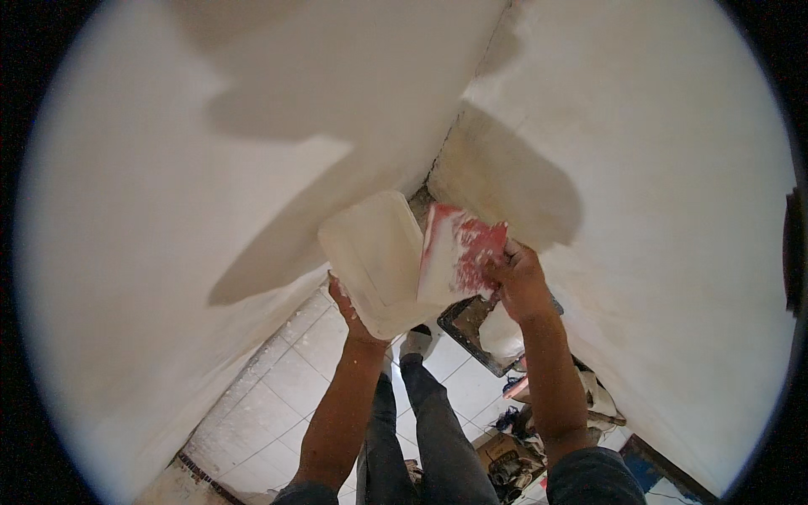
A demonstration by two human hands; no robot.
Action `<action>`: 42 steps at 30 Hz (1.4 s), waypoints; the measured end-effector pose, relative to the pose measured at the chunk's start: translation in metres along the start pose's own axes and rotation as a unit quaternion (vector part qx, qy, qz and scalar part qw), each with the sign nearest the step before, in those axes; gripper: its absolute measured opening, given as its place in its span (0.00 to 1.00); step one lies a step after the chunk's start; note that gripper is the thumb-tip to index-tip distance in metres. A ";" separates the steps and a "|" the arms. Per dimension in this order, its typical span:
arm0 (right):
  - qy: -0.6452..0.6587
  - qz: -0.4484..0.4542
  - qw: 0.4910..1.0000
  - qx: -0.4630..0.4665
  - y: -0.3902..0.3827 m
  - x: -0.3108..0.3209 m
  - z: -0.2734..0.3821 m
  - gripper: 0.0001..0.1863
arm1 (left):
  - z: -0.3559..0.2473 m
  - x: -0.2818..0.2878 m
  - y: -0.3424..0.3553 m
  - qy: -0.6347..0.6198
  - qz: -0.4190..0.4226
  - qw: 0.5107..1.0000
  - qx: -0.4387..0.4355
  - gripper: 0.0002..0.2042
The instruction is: The person applies patching compound to a wall using a putty knife, repeatedly loading the tool from a container and spreading the material over gaps and uneven surfaces.
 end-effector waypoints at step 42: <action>-0.346 -0.367 0.764 0.402 0.138 -0.066 0.013 0.12 | -0.014 0.190 -0.015 0.064 -0.038 0.997 0.008 0.38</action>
Point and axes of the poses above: each hand's wrist, its own y-axis towards the middle knuckle, its own x-axis out of the back of the hand, z = x × y, the point moved 8 cm from there along y, towards the middle knuckle, and after that the axes turned 3 degrees about -x, right-handed, at the moved point
